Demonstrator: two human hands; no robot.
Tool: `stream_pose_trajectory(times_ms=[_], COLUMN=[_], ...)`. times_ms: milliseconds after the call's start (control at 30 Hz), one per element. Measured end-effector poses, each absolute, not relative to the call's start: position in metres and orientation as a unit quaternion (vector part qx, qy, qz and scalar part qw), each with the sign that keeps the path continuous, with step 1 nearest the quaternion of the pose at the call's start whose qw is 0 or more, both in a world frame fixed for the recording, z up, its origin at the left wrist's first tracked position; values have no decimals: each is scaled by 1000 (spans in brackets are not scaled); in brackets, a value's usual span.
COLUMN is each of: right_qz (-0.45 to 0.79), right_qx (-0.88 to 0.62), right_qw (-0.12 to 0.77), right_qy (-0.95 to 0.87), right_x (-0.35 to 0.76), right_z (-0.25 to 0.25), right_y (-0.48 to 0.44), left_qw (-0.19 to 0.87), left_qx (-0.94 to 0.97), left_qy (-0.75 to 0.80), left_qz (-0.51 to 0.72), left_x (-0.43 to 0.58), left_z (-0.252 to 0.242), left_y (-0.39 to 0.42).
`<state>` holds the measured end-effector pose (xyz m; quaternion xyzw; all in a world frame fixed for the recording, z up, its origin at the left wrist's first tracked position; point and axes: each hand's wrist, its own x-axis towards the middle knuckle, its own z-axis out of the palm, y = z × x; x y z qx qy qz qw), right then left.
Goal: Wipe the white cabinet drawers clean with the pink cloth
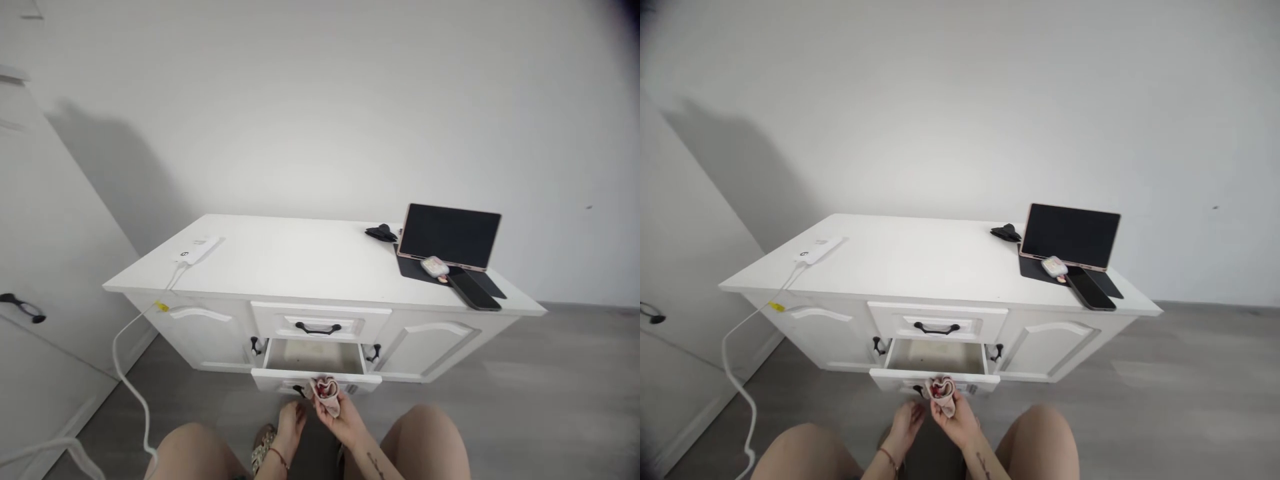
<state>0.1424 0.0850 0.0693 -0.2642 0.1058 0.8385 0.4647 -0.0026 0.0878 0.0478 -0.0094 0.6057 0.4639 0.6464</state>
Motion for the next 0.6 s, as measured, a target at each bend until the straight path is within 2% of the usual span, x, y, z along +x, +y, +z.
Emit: stream_pose_trajectory(times_ms=[133,367,500,600], right_qz=[808,770,726,697], right_qx=[-301,-320,-348,-363], right_qw=[486,532,593,606], right_qy=[144,146,0,-124], right_x=[195,257,284,303], right_z=[77,104,129,147], right_y=[78,74,59,37], left_qw=[674,671,672,672], left_qx=[-15,4,2,-2], left_qy=[602,594,592,587], left_qz=[427,444,445,451], left_x=[23,32,33,33], left_z=[54,59,58,57], left_y=[100,104,112,120])
